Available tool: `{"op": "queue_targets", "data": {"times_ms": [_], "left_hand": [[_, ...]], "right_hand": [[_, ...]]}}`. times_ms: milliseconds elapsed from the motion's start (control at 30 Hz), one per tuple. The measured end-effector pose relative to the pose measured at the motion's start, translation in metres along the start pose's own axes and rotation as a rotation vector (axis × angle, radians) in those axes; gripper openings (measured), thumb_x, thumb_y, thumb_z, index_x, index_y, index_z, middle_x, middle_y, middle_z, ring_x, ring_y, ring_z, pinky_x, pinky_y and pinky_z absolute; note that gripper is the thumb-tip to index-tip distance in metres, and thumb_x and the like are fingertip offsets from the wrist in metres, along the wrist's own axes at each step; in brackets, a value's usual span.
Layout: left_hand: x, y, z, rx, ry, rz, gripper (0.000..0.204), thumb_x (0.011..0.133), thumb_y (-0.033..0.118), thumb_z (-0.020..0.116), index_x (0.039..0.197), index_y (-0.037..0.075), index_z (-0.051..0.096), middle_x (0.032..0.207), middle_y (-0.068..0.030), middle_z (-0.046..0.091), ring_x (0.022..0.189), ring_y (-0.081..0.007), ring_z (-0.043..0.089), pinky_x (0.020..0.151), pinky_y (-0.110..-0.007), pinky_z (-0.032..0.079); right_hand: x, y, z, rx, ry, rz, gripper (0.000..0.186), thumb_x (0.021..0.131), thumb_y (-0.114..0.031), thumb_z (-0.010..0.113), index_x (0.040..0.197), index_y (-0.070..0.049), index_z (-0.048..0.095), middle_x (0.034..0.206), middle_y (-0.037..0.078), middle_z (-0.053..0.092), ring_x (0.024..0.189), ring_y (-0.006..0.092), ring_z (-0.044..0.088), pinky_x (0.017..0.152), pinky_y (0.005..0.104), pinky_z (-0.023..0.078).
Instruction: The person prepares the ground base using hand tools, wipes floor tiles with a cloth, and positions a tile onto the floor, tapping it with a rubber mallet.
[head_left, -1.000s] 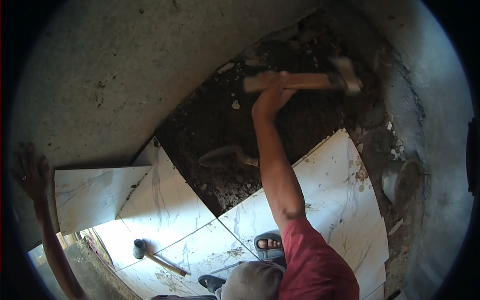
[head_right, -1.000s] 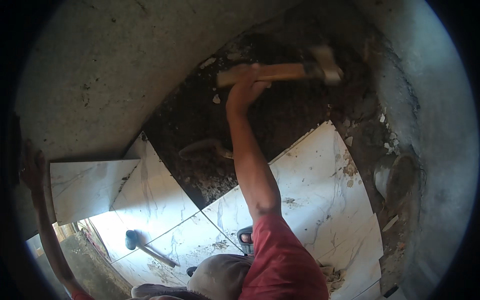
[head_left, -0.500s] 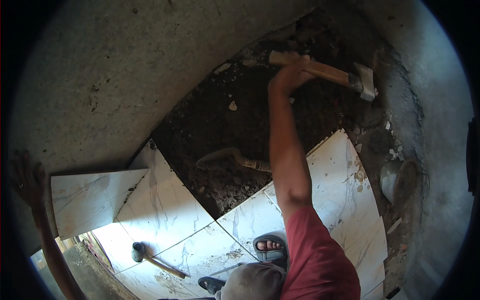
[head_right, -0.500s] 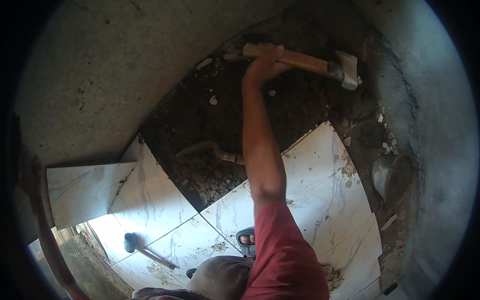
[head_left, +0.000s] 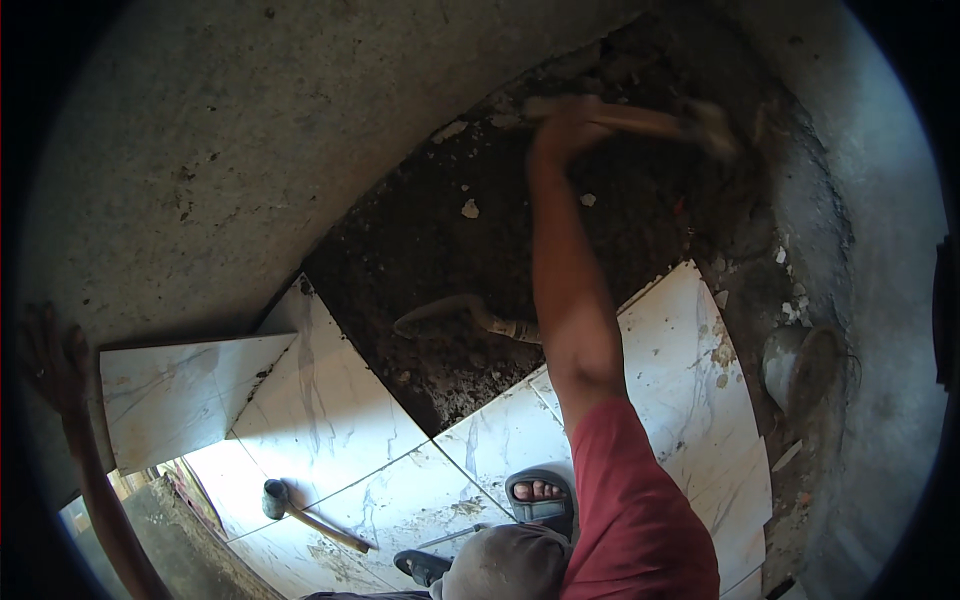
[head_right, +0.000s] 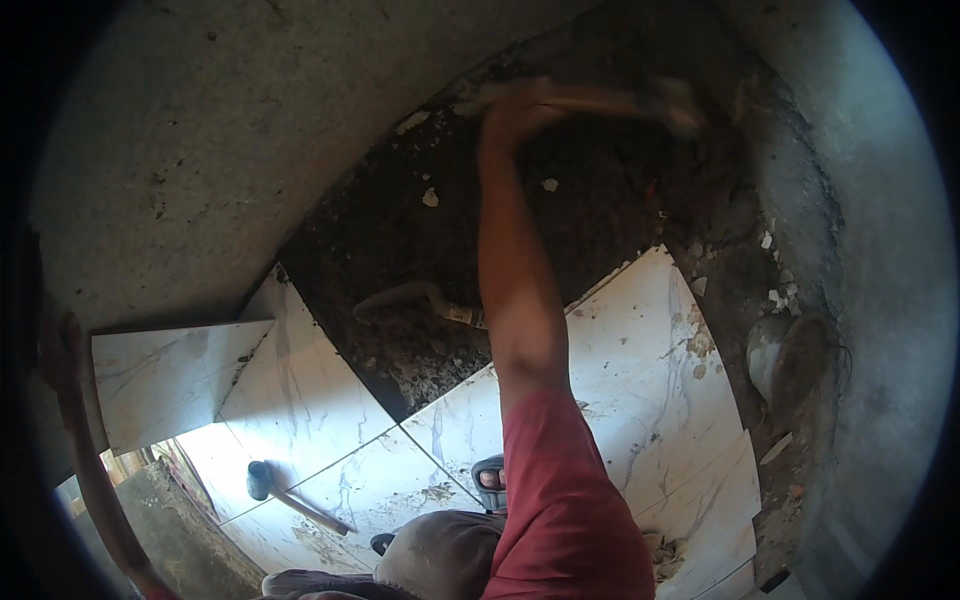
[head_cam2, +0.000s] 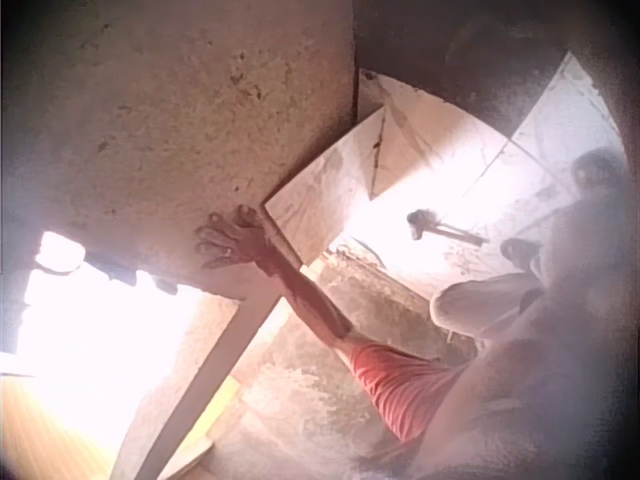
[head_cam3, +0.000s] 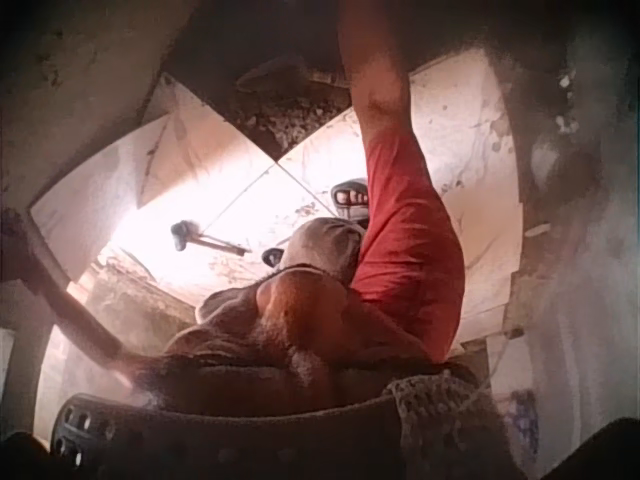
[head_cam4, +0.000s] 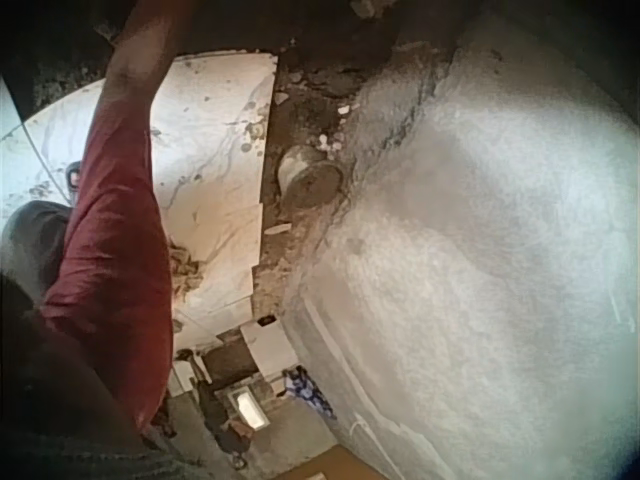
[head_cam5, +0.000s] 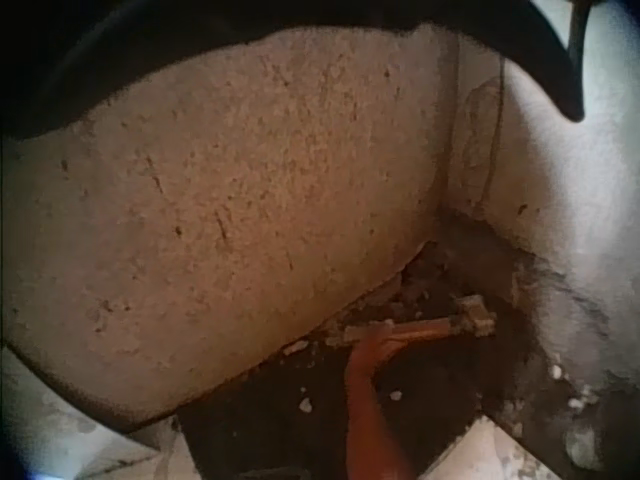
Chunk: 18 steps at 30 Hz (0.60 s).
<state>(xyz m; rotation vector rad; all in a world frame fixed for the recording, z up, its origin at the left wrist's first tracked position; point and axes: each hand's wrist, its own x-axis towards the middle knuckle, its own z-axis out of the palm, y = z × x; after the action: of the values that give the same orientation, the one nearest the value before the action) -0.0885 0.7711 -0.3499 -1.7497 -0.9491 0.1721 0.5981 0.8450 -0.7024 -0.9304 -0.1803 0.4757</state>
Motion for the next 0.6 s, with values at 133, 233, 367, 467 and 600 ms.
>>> {"op": "queue_targets", "data": {"times_ms": [133,233,367,467,600], "left_hand": [[-0.009,-0.007,-0.002,0.044,-0.025,-0.005,0.051,0.095,0.046,0.052,0.138,0.019,0.05,0.145,-0.0063,0.046,0.128,-0.026,0.049,0.094,-0.041,0.044],[-0.012,-0.018,-0.006,-0.009,-0.064,-0.003,0.051,0.094,0.046,0.052,0.138,0.019,0.05,0.145,-0.0069,0.046,0.128,-0.0262,0.048,0.095,-0.042,0.043],[-0.014,-0.017,0.0,-0.01,-0.124,-0.038,0.051,0.094,0.046,0.053,0.138,0.02,0.05,0.145,-0.0075,0.046,0.129,-0.026,0.047,0.098,-0.042,0.042],[-0.008,-0.007,0.001,-0.004,-0.083,-0.042,0.051,0.094,0.045,0.053,0.138,0.02,0.05,0.145,-0.0073,0.045,0.13,-0.0257,0.046,0.099,-0.043,0.04],[-0.012,-0.006,-0.006,0.004,-0.081,-0.036,0.051,0.094,0.046,0.053,0.138,0.02,0.05,0.145,-0.007,0.045,0.131,-0.0261,0.045,0.1,-0.044,0.039]], "right_hand": [[0.007,0.029,-0.01,-0.373,-0.3,0.567,0.033,0.094,-0.017,0.053,0.116,0.004,0.04,0.097,0.015,0.057,0.083,0.0218,0.059,0.075,0.0349,0.05],[-0.02,0.011,-0.032,-0.141,-0.215,0.418,0.033,0.093,-0.015,0.054,0.116,0.006,0.041,0.098,0.015,0.057,0.084,0.0219,0.06,0.073,0.0336,0.05],[-0.026,-0.005,-0.009,0.057,0.113,-0.085,0.029,0.092,-0.013,0.053,0.112,0.006,0.045,0.09,0.014,0.058,0.08,0.0214,0.061,0.07,0.0334,0.051],[-0.007,0.029,0.011,-0.183,0.234,-0.176,0.028,0.093,-0.012,0.051,0.113,0.006,0.044,0.091,0.014,0.058,0.081,0.02,0.061,0.071,0.0346,0.052],[-0.026,0.039,0.0,-0.245,-0.394,0.444,0.033,0.095,-0.015,0.049,0.117,0.006,0.039,0.095,0.013,0.057,0.081,0.02,0.06,0.073,0.0359,0.053]]}}
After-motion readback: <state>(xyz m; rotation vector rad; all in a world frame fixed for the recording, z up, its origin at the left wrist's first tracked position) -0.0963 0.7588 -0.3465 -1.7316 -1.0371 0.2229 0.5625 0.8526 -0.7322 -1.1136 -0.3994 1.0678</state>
